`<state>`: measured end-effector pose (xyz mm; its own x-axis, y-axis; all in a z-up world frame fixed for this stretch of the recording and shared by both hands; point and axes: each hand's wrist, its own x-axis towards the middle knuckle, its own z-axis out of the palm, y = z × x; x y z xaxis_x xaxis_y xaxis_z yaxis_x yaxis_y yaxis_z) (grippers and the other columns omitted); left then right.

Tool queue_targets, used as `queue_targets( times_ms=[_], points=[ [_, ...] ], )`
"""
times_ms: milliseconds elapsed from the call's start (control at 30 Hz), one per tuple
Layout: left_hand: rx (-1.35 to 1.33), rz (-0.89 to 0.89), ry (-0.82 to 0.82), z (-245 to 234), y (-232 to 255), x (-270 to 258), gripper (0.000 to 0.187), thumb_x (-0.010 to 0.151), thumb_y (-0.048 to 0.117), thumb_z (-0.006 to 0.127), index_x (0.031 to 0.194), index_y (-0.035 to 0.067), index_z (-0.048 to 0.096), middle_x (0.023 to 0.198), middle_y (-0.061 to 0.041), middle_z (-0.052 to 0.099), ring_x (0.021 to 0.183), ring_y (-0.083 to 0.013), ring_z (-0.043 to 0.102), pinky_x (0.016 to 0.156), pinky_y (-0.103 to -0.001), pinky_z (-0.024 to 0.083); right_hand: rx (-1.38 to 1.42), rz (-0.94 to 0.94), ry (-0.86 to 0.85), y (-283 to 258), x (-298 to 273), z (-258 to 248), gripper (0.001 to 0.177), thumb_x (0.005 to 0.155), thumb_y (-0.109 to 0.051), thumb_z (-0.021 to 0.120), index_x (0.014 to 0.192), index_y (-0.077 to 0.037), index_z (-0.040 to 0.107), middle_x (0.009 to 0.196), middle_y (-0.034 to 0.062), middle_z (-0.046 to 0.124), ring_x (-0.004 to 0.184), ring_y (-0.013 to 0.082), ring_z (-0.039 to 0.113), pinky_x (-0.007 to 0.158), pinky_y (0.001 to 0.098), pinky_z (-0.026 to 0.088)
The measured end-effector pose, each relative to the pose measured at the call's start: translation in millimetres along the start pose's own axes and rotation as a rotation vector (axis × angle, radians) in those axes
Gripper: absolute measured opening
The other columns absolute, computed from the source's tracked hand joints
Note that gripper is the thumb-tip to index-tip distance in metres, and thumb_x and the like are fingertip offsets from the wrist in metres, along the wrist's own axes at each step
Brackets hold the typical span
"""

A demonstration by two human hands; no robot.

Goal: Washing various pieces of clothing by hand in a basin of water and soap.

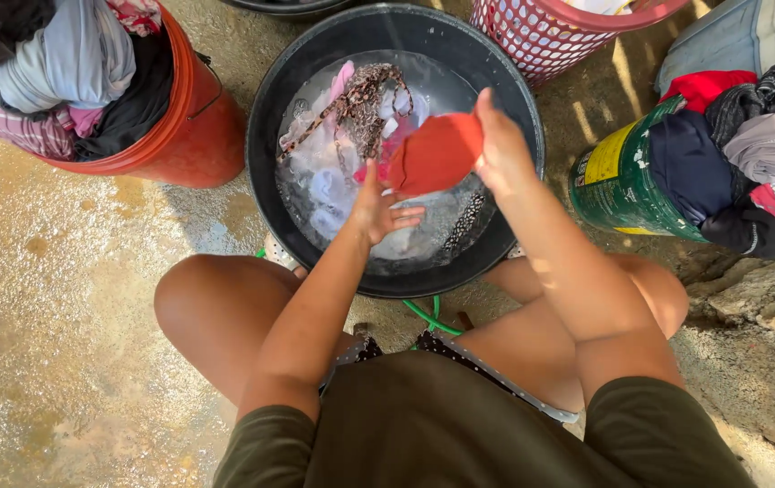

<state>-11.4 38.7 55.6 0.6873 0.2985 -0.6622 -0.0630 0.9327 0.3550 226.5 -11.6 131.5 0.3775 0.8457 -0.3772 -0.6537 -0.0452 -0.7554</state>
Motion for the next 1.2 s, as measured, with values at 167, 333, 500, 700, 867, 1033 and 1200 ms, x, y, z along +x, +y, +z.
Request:
queue_targets(
  times_ms=[167,333,500,700,867,1033,1200],
  points=[
    [0.146,0.005,0.016,-27.3,-31.1,22.0,0.083,0.097,0.067,0.036,0.148,0.002,0.038,0.135,-0.020,0.058,0.110,-0.0407,0.066,0.088,-0.053,0.060,0.207,-0.228,0.113,-130.5,60.2,-38.9,0.073,0.095,-0.055,0.062,0.146,-0.006,0.040,0.145,0.0231,0.049,0.135,0.0438,0.055,0.109,0.0660,0.049],
    [0.219,0.045,0.099,-24.4,-30.6,21.2,0.052,0.104,0.045,0.047,0.136,0.003,0.050,0.125,-0.015,0.064,0.103,-0.0296,0.065,0.088,-0.047,0.060,0.326,-0.240,0.241,-170.0,102.0,-99.4,0.105,0.081,-0.074,0.055,0.161,-0.027,0.007,0.165,0.0229,0.001,0.150,0.0574,0.021,0.120,0.0764,0.024],
    [0.118,0.050,0.151,-34.3,-32.0,30.2,0.043,0.103,0.039,0.050,0.129,0.005,0.055,0.119,-0.012,0.067,0.098,-0.0261,0.065,0.086,-0.044,0.059,0.069,-0.260,0.174,-81.9,142.4,-106.8,0.068,0.093,-0.056,0.066,0.140,-0.009,0.052,0.138,0.0177,0.054,0.119,0.0352,0.058,0.103,0.0493,0.050],
    [0.050,0.094,0.213,-49.9,-37.5,46.1,0.040,0.104,0.039,0.051,0.125,0.006,0.057,0.116,-0.010,0.070,0.092,-0.0217,0.067,0.083,-0.038,0.058,-0.263,0.014,0.021,67.0,193.1,-53.9,0.021,0.096,-0.020,0.065,0.112,-0.007,0.066,0.096,0.0082,0.070,0.074,0.0174,0.064,0.066,0.0331,0.053],
    [0.011,0.053,0.267,-47.9,-38.6,51.3,0.039,0.103,0.038,0.051,0.124,0.006,0.058,0.115,-0.010,0.070,0.090,-0.0197,0.067,0.082,-0.035,0.057,-0.375,0.135,0.176,181.7,270.6,-48.8,0.019,0.095,-0.022,0.066,0.104,-0.006,0.069,0.088,0.0075,0.069,0.070,0.0167,0.064,0.063,0.0316,0.053],
    [-0.023,0.025,0.324,-38.4,-27.1,47.1,0.039,0.102,0.040,0.051,0.122,0.007,0.060,0.113,-0.009,0.071,0.090,-0.0180,0.067,0.083,-0.034,0.055,-0.504,0.195,0.342,286.9,344.1,-85.2,0.033,0.094,-0.023,0.076,0.112,0.002,0.067,0.093,0.0151,0.065,0.074,0.0259,0.057,0.063,0.0404,0.045],
    [-0.027,0.047,0.306,-40.0,-28.5,49.1,0.040,0.102,0.040,0.053,0.121,0.005,0.059,0.112,-0.008,0.071,0.089,-0.0176,0.066,0.083,-0.033,0.055,-1.498,-0.180,0.068,259.3,302.6,-32.1,0.062,0.076,-0.024,0.082,0.133,-0.009,0.060,0.127,0.0240,0.061,0.121,0.0424,0.056,0.102,0.0441,0.043]
  ],
)
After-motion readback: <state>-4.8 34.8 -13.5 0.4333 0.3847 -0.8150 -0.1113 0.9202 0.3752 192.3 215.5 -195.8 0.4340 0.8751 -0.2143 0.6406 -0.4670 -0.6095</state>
